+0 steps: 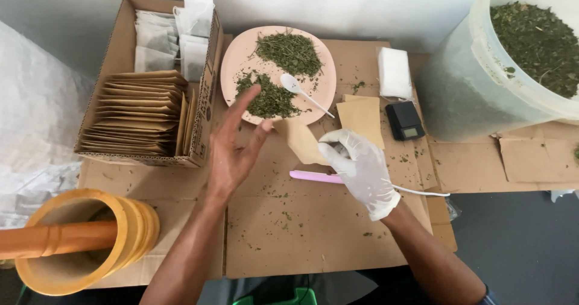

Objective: Sealing individual tea bags by folding the top and applying heat with a hair straightener.

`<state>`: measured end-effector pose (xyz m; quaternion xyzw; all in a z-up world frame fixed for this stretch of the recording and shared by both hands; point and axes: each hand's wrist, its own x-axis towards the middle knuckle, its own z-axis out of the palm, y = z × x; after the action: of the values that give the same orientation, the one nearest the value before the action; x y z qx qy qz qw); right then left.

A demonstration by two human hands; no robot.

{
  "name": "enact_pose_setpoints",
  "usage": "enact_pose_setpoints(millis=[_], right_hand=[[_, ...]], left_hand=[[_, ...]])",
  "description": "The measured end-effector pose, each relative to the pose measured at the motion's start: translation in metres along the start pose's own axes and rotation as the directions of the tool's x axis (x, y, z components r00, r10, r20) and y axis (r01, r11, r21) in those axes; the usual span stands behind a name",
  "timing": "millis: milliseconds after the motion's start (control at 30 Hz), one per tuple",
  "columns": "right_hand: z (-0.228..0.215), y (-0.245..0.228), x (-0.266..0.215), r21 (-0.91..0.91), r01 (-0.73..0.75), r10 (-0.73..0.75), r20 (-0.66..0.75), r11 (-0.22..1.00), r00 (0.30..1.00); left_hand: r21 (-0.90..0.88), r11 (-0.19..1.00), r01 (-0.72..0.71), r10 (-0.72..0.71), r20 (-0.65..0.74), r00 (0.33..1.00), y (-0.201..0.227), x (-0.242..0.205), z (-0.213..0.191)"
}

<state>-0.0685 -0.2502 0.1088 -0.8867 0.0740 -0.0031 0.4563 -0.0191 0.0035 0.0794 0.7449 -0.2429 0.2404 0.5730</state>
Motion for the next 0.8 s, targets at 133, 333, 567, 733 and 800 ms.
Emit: enact_pose_setpoints(millis=[133,333,567,733,800], right_hand=[[-0.011,0.000,-0.001,-0.309,0.258,-0.279,-0.026,0.915,0.960],[-0.027,-0.016,0.004,-0.490,0.437,-0.456,0.088,0.755,0.886],[-0.030,-0.024,0.006,-0.520,0.451,-0.431,0.167,0.726,0.887],[-0.027,-0.026,0.006,-0.572,0.454,-0.441,0.172,0.684,0.881],[-0.030,-0.033,0.005,-0.519,0.459,-0.449,0.154,0.721,0.880]], left_hand=[[0.322,0.917,-0.234,0.143,0.282,0.949,0.040,0.031,-0.005],[0.456,0.811,-0.367,-0.030,0.659,0.752,0.089,0.057,0.005],[0.511,0.766,-0.391,-0.152,0.735,0.661,0.095,0.071,0.007],[0.543,0.731,-0.414,-0.197,0.749,0.633,0.090,0.078,0.002],[0.558,0.746,-0.363,-0.246,0.738,0.629,0.090,0.083,-0.003]])
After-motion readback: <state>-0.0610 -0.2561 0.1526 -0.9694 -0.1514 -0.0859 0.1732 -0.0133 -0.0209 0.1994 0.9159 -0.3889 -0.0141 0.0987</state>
